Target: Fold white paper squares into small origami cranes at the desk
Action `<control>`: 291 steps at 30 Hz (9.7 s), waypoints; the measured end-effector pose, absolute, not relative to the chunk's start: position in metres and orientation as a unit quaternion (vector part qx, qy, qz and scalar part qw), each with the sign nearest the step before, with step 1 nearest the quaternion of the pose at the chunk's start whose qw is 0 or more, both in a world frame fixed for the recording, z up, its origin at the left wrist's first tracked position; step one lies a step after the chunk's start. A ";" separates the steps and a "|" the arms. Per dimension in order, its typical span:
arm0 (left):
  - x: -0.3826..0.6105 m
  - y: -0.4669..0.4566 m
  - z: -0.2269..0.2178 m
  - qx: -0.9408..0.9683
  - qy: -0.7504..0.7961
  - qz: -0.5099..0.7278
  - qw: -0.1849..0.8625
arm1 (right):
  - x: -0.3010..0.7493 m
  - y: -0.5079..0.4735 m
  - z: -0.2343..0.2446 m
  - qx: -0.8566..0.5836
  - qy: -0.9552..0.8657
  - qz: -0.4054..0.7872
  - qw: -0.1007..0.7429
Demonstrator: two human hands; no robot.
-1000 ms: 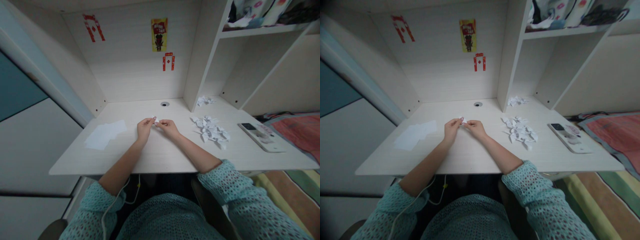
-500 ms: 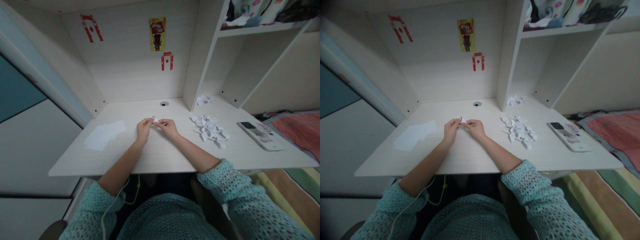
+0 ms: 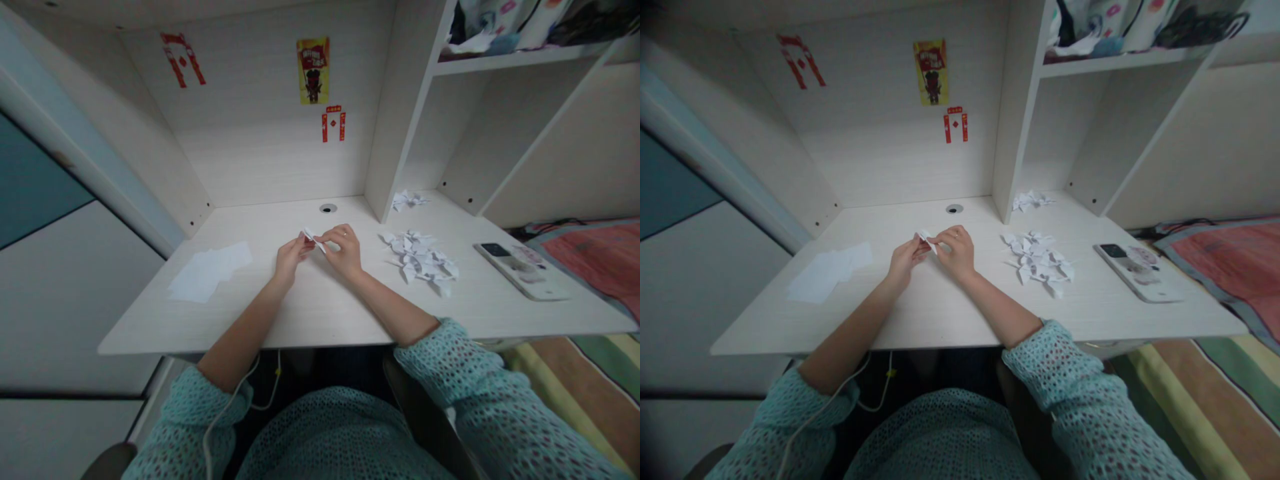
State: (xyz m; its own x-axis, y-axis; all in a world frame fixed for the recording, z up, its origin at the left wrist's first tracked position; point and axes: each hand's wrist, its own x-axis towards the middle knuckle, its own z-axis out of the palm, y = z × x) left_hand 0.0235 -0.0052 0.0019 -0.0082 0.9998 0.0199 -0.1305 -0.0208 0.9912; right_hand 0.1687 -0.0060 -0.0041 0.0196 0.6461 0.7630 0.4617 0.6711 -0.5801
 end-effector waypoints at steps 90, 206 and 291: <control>0.024 -0.004 -0.002 0.515 0.467 0.596 0.402 | 0.157 0.002 -0.012 -0.415 -0.495 0.525 0.554; 0.024 -0.006 -0.003 0.533 0.470 0.605 0.358 | 0.160 -0.003 -0.016 -0.440 -0.666 0.177 0.576; 0.025 -0.016 0.011 0.588 0.408 0.634 0.293 | 0.166 0.005 -0.004 -0.357 -0.608 0.411 0.577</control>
